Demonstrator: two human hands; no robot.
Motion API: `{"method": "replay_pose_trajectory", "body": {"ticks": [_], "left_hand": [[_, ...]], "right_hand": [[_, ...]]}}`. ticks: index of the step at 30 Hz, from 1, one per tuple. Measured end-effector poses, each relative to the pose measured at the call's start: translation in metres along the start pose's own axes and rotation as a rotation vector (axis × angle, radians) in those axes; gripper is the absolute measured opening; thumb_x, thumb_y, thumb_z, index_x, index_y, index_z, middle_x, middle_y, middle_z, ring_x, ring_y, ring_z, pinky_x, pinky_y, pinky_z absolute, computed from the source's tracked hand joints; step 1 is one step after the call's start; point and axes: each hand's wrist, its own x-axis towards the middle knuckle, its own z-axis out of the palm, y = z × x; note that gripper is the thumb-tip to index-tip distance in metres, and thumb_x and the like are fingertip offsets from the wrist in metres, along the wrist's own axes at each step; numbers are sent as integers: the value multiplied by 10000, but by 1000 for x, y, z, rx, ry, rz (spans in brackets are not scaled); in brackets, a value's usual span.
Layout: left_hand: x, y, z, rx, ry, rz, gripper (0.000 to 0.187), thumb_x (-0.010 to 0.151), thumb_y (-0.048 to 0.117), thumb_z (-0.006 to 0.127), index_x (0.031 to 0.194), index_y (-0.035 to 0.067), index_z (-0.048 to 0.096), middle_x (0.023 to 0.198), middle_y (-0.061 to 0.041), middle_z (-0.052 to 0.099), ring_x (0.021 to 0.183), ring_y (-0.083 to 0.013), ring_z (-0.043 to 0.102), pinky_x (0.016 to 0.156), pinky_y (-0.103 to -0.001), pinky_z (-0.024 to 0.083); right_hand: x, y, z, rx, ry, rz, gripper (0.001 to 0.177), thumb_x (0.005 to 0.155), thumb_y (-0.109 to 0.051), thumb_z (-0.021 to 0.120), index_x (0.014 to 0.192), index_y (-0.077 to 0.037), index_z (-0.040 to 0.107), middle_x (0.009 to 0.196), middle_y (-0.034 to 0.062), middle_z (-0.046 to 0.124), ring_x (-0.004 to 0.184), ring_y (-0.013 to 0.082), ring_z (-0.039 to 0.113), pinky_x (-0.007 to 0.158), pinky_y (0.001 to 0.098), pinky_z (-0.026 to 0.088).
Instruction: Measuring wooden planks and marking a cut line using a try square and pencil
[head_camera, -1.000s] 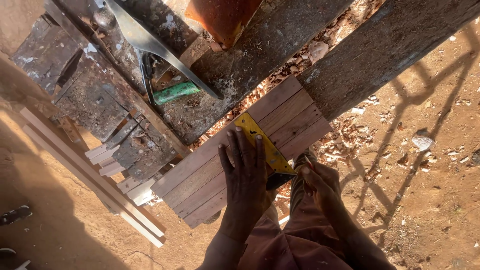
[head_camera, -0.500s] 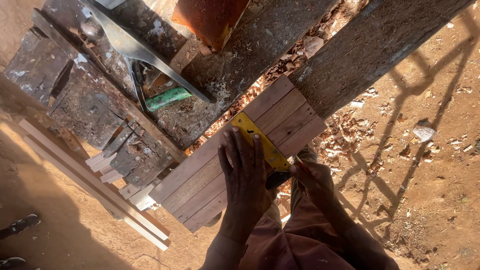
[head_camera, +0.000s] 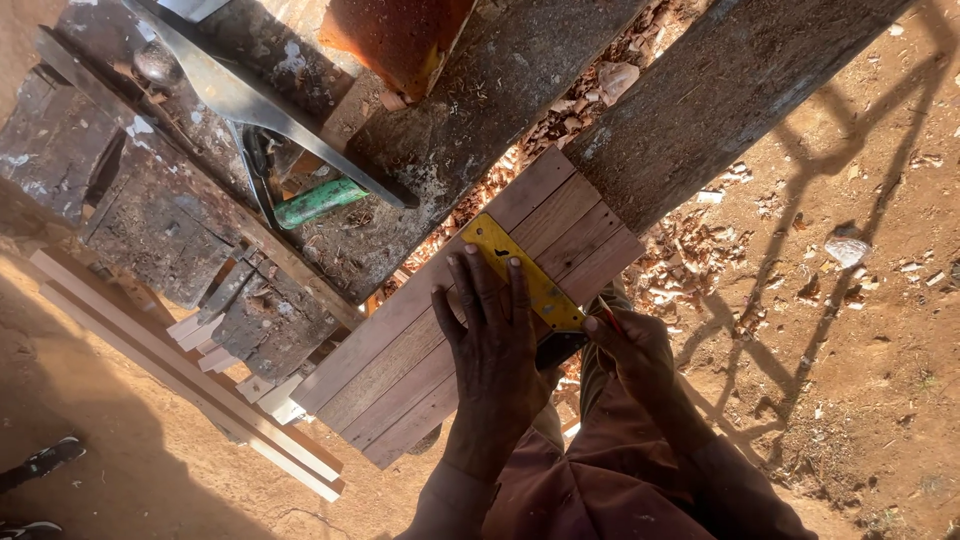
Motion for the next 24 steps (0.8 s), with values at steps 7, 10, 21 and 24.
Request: {"method": "replay_pose_trajectory", "body": {"ticks": [7, 10, 21, 24], "left_hand": [[1, 2, 2, 52, -4, -3, 1616, 326, 556, 1012, 1614, 47, 180, 1632, -382, 112, 1525, -556, 92, 1157, -756, 69], [0, 3, 3, 53, -6, -1, 1641, 310, 549, 1016, 1617, 45, 161, 1633, -385, 99, 1522, -558, 94, 1148, -762, 81], [2, 2, 4, 76, -21, -8, 1631, 311, 567, 1002, 1614, 45, 172, 1634, -386, 95, 1519, -566, 95, 1144, -768, 96], [2, 3, 5, 70, -31, -4, 1611, 339, 553, 998, 1616, 40, 160, 1631, -395, 83, 1515, -577, 82, 1137, -777, 90]], "right_hand": [[0, -6, 2, 14, -3, -28, 373, 945, -82, 720, 608, -30, 568, 452, 44, 355, 313, 127, 458, 347, 237, 391], [0, -7, 2, 16, -1, -30, 378, 953, -76, 711, 606, -33, 566, 452, 37, 353, 312, 125, 461, 347, 234, 399], [2, -10, 5, 59, 3, -54, 381, 955, -70, 707, 607, -40, 554, 473, 32, 331, 315, 119, 443, 337, 232, 395], [2, -3, 0, 53, -8, -52, 390, 954, -71, 707, 597, -37, 552, 469, 38, 340, 315, 120, 446, 335, 233, 393]]}}
